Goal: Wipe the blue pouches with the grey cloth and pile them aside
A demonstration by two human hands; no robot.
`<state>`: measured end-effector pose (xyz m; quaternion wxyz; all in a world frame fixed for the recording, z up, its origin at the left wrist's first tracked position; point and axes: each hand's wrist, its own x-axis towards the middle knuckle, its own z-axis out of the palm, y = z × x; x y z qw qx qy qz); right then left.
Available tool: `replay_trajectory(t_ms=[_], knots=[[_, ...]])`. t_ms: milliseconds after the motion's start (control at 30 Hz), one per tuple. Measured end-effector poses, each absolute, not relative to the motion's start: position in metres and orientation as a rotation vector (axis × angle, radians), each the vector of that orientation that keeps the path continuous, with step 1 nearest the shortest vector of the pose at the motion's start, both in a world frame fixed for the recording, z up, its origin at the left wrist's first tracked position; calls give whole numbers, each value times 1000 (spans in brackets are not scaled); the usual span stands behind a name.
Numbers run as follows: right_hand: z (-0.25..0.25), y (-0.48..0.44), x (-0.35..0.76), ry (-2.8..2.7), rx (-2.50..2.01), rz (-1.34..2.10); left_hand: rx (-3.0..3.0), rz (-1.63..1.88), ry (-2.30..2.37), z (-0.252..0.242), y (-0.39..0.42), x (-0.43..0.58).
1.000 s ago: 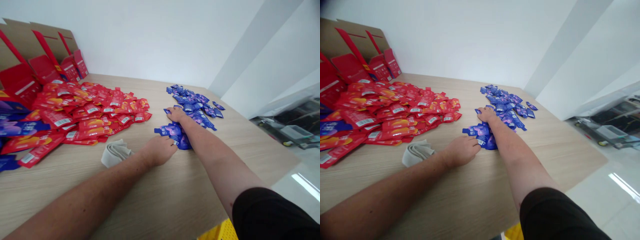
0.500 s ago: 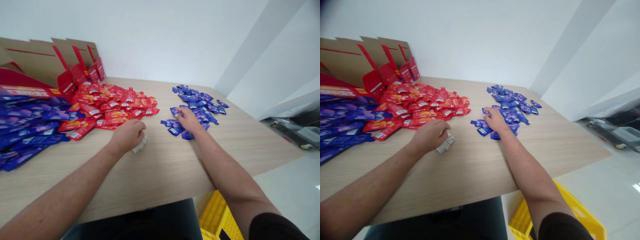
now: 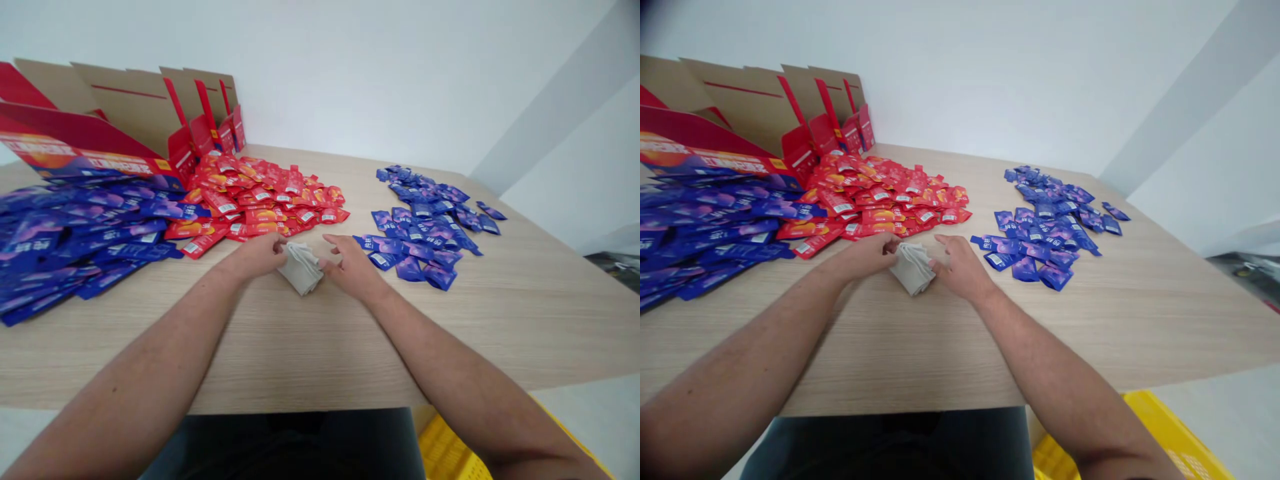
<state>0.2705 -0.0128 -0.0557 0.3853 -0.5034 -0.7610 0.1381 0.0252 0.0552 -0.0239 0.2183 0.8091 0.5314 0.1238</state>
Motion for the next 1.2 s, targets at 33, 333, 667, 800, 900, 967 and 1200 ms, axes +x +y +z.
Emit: replay_trajectory(t_ms=[33, 333, 667, 800, 900, 967, 1200], knots=[[-60, -14, 269, -1961, -1280, 366, 2271, 284, 1465, -24, 55, 27], [-64, -19, 263, -2046, -1309, 507, 2219, 120, 1417, -24, 49, 45], [-39, -38, 256, -1956, -1377, 707, 2053, 575, 1270, -11, 4, 80], [-29, -45, 263, -2020, -1532, 690, 2021, 541, 1197, -16, 3, 89], [-24, -45, 273, -2030, -1593, 687, 2027, 531, 1135, -17, 10, 95], [-23, -42, 281, -2001, -1619, 693, 2082, 533, 1084, -15, 18, 100], [-21, -32, 291, -2076, -1598, 777, 2184, 672, 1000, -10, 76, 131]])
